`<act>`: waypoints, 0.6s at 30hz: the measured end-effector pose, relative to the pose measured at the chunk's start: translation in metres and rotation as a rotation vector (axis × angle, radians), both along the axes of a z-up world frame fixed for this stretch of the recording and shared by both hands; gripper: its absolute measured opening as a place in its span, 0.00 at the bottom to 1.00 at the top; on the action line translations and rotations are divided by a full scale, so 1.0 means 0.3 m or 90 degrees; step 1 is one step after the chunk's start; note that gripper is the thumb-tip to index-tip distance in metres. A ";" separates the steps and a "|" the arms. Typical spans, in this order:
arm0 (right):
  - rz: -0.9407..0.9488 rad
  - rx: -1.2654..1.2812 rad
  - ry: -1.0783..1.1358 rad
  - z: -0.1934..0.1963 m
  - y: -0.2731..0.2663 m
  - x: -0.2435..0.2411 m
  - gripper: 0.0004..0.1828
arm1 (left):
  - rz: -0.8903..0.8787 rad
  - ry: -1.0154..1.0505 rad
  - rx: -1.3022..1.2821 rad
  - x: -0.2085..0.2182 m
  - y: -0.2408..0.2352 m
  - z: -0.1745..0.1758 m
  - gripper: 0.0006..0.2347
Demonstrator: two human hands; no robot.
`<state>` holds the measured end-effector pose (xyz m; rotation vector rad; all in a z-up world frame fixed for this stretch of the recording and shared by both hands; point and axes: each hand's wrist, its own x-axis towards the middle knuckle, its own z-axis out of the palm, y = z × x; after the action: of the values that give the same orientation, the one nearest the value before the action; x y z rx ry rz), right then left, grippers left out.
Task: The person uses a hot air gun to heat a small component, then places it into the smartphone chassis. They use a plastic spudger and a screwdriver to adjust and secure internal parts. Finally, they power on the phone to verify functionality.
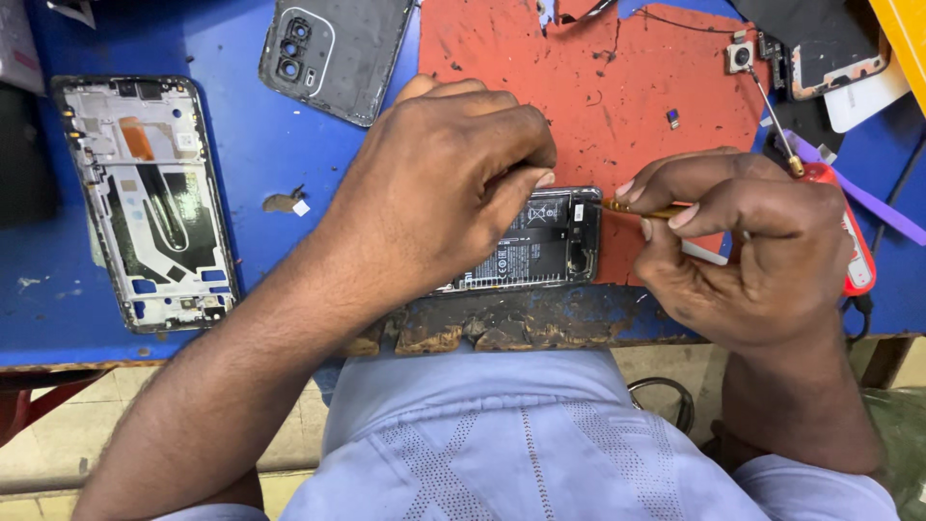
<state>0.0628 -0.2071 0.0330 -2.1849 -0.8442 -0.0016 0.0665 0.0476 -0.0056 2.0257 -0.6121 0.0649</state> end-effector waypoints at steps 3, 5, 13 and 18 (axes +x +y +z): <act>0.018 -0.007 -0.030 0.010 0.013 0.010 0.20 | 0.001 0.003 -0.004 0.001 0.000 0.001 0.05; 0.027 -0.040 -0.036 0.026 0.023 0.013 0.20 | 0.000 0.005 -0.009 -0.001 0.000 0.002 0.05; 0.071 -0.218 -0.021 0.101 0.047 0.037 0.13 | -0.002 0.002 -0.009 -0.004 0.000 0.005 0.05; 0.031 -0.250 -0.026 0.121 0.047 0.037 0.11 | 0.001 -0.004 -0.008 -0.006 0.002 0.008 0.05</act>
<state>0.0739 -0.1929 0.0692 -2.5338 -0.9867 0.1564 0.0648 0.0481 -0.0031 2.0144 -0.6131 0.0763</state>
